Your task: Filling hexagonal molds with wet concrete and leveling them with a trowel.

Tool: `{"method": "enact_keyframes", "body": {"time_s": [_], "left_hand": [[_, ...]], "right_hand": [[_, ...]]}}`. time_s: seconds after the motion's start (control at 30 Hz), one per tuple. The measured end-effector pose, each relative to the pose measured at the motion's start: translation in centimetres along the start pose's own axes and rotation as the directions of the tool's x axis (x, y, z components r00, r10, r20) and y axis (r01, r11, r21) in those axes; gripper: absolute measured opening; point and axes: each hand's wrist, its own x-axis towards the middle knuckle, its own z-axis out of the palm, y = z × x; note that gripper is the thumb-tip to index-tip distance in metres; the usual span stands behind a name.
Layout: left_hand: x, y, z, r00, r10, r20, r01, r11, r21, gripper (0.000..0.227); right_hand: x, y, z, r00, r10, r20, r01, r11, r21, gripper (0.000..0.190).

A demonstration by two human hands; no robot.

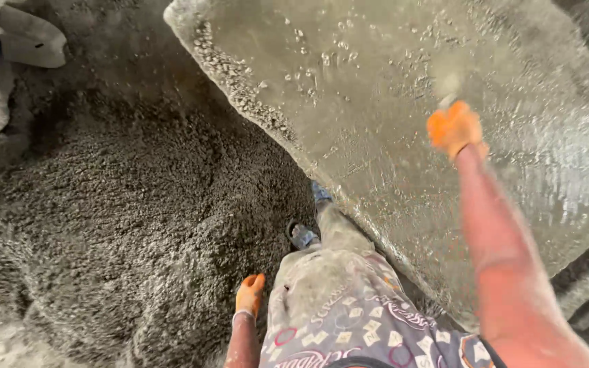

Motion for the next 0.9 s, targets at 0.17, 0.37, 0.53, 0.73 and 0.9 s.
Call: {"method": "enact_keyframes", "body": {"time_s": [0.17,0.37,0.53,0.73,0.9], "left_hand": [[-0.8,7.3,0.4,0.997,0.063,0.046,-0.061,0.996,-0.06,0.073],[-2.8,6.1,0.7,0.998,0.055,0.007,-0.055,0.998,-0.026,0.07],[-3.1,2.9,1.5,0.997,-0.069,0.038,0.071,0.996,-0.053,0.064],[-0.1,6.8,0.6,0.996,0.055,0.07,-0.051,0.997,-0.058,0.058],[5.2,7.6,-0.8,0.967,0.255,0.021,-0.246,0.948,-0.205,0.06]], "right_hand": [[12.8,2.4,-3.7,0.992,-0.001,-0.125,-0.002,1.0,-0.026,0.027],[19.9,1.0,1.2,0.942,-0.208,0.264,0.336,0.589,-0.735,0.024],[2.8,-14.5,11.3,0.913,-0.18,0.366,0.371,0.739,-0.562,0.027],[-6.7,-16.1,31.5,0.749,-0.191,0.634,0.359,0.922,-0.147,0.027],[-14.1,-17.6,29.9,0.445,-0.332,0.832,0.39,0.908,0.153,0.022]]}}
